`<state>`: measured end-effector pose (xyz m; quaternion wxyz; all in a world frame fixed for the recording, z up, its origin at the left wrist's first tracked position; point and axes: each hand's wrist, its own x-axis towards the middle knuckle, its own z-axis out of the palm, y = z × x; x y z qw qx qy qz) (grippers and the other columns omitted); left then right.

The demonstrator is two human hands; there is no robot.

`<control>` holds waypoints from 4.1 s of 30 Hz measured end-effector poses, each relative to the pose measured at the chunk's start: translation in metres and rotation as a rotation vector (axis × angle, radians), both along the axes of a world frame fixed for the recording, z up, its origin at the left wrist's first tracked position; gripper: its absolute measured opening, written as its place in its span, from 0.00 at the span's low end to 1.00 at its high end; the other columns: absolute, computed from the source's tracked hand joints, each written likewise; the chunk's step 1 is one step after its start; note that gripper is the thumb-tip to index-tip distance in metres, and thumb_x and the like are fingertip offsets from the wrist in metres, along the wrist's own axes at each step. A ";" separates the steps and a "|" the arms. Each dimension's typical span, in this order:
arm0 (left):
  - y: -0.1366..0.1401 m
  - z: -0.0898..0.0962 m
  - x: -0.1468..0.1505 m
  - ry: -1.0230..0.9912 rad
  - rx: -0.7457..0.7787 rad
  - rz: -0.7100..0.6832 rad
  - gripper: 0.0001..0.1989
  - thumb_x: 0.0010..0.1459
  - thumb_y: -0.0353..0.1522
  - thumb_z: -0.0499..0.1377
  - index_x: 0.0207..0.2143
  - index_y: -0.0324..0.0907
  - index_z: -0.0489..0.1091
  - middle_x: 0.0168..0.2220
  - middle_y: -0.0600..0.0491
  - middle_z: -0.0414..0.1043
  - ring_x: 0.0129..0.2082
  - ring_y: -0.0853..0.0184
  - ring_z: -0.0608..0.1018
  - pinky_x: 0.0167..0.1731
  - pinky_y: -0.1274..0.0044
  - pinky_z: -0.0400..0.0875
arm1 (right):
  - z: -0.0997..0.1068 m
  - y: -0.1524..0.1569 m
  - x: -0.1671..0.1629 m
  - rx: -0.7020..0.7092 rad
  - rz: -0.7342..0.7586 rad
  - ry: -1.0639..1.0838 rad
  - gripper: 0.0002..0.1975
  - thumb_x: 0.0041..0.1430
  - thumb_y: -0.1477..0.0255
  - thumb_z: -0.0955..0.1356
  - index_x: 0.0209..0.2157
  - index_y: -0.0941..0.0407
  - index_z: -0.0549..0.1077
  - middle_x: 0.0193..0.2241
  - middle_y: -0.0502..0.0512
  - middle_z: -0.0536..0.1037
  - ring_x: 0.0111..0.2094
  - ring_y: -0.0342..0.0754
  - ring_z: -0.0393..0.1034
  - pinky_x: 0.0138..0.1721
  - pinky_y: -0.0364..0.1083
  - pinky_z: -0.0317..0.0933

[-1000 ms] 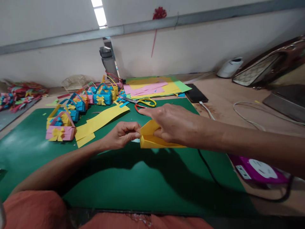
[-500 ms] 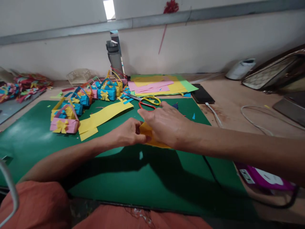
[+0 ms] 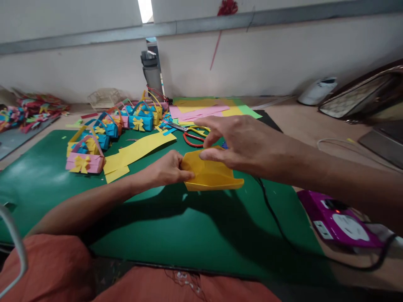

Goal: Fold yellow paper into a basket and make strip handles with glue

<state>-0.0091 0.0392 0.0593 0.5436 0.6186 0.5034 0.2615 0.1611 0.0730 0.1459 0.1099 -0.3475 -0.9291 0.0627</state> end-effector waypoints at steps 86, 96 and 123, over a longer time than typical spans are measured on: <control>-0.006 -0.010 0.007 0.110 0.162 -0.034 0.05 0.40 0.29 0.52 0.15 0.37 0.62 0.15 0.60 0.57 0.17 0.78 0.58 0.17 0.84 0.51 | -0.028 -0.016 -0.030 -0.104 0.060 -0.428 0.14 0.45 0.80 0.65 0.37 0.57 0.68 0.24 0.52 0.75 0.33 0.52 0.68 0.34 0.47 0.46; 0.001 -0.021 0.000 0.245 0.273 -0.066 0.08 0.38 0.23 0.52 0.22 0.36 0.70 0.21 0.58 0.68 0.23 0.73 0.68 0.23 0.83 0.62 | -0.032 -0.020 -0.026 -0.056 0.078 -0.412 0.16 0.46 0.81 0.65 0.40 0.59 0.69 0.22 0.52 0.73 0.30 0.51 0.67 0.38 0.50 0.46; -0.002 -0.004 0.002 -0.147 -0.051 0.207 0.09 0.39 0.28 0.64 0.28 0.35 0.75 0.26 0.54 0.76 0.24 0.72 0.75 0.25 0.82 0.69 | -0.025 -0.011 0.020 -0.092 -0.146 0.340 0.26 0.54 0.69 0.65 0.55 0.60 0.63 0.43 0.60 0.76 0.45 0.54 0.70 0.46 0.53 0.60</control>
